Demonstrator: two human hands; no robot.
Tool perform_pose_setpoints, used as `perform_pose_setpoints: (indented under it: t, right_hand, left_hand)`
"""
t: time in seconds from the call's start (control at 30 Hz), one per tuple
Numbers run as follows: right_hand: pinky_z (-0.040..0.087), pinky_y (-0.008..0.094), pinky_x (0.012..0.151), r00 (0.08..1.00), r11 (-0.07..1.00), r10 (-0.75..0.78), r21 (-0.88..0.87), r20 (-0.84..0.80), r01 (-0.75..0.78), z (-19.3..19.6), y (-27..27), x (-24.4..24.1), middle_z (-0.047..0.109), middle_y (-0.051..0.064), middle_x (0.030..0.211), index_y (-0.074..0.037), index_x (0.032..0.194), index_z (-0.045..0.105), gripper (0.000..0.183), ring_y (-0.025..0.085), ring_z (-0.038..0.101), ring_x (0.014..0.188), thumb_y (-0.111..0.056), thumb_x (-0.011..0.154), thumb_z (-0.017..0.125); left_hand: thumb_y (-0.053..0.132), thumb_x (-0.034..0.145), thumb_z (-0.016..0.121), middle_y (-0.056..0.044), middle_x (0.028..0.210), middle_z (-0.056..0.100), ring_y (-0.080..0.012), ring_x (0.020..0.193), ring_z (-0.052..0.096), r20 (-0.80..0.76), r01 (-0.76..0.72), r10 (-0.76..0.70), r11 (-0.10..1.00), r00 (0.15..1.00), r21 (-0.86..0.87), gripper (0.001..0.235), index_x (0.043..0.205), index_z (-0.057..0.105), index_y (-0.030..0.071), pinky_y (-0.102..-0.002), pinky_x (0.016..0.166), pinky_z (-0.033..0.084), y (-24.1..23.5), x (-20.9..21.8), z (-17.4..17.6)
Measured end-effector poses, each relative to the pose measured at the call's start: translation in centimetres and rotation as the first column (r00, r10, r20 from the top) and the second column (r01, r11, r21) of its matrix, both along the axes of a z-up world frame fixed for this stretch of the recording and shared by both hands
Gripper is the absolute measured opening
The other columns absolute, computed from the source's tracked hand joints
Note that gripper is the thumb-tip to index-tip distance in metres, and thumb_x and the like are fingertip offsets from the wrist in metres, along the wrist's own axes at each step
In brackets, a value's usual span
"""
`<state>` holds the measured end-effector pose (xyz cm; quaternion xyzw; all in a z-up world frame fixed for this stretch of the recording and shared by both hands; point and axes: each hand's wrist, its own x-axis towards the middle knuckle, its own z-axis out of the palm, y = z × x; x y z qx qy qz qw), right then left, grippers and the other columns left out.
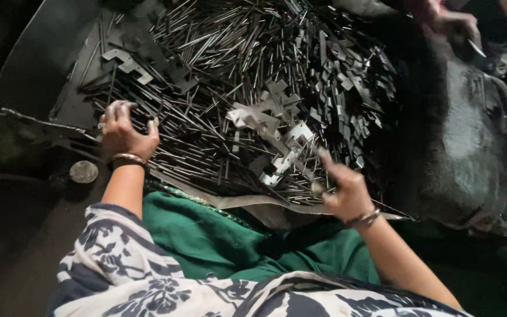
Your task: The person sorts through a large bin of metal hinges and thin metal rods by hand, picking up pieces and shifting them aside within the bin.
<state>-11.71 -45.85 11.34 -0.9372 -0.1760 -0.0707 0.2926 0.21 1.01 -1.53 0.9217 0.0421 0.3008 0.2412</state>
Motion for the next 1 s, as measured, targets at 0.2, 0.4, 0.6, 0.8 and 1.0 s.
perform_pose_setpoints:
  t: [0.2,0.4,0.6,0.8,1.0]
  right_hand:
    - [0.054,0.048,0.089,0.939,0.755,-0.32,-0.633,-0.124,0.173,1.5,-0.3,12.7,0.071,0.025,0.102,-0.01,0.156,0.039,0.088,0.038,0.068,0.098,-0.045,0.085,0.077]
    - [0.051,0.046,0.103,0.848,0.646,-0.454,-0.757,-0.274,0.102,-1.0,2.7,18.4,0.067,0.021,0.126,-0.022,0.163,0.03,0.081,0.035,0.064,0.119,-0.017,0.089,0.063]
    - [0.055,0.043,0.1,0.875,0.541,-0.412,-0.841,-0.254,0.011,1.3,-3.7,12.8,0.071,0.02,0.12,-0.021,0.163,0.029,0.082,0.033,0.068,0.115,-0.016,0.087,0.06]
    - [0.055,0.047,0.096,0.694,0.567,-0.633,-0.816,-0.343,0.113,1.1,-8.7,3.3,0.071,0.021,0.117,-0.033,0.163,0.027,0.089,0.039,0.068,0.112,-0.018,0.083,0.063]
    - [0.058,0.047,0.091,0.658,0.662,-0.666,-0.684,-0.35,0.306,-0.7,-16.4,-8.5,0.074,0.025,0.103,-0.039,0.153,0.048,0.08,0.041,0.072,0.097,-0.021,0.078,0.068]
  left_hand:
    - [0.024,0.079,0.084,-0.011,0.129,0.062,-0.0351,0.12,0.06,-0.032,-0.025,0.025,1.0,0.999,0.013,0.043,0.117,0.065,0.012,-0.048,0.102,0.05,-0.3,-0.3,0.6]
    - [0.023,0.078,0.082,-0.01,0.125,0.063,-0.0346,0.117,0.061,-0.05,-0.03,0.032,0.999,0.998,0.031,0.042,0.115,0.065,0.012,-0.046,0.102,0.051,-0.1,-0.1,0.8]
    - [0.023,0.078,0.082,-0.01,0.126,0.064,-0.0344,0.117,0.061,-0.064,-0.026,0.028,0.999,0.998,0.033,0.04,0.114,0.067,0.012,-0.047,0.101,0.051,0.1,0.0,0.3]
    - [0.027,0.084,0.084,-0.009,0.123,0.064,-0.0336,0.119,0.062,-0.062,0.012,-0.006,0.996,0.998,0.087,0.034,0.109,0.067,0.011,-0.048,0.104,0.05,1.0,0.0,-0.8]
    - [0.033,0.083,0.083,-0.01,0.126,0.064,-0.0331,0.121,0.062,-0.106,0.005,0.014,0.983,0.994,0.183,0.038,0.112,0.069,0.012,-0.047,0.104,0.05,1.6,-0.2,-1.6]
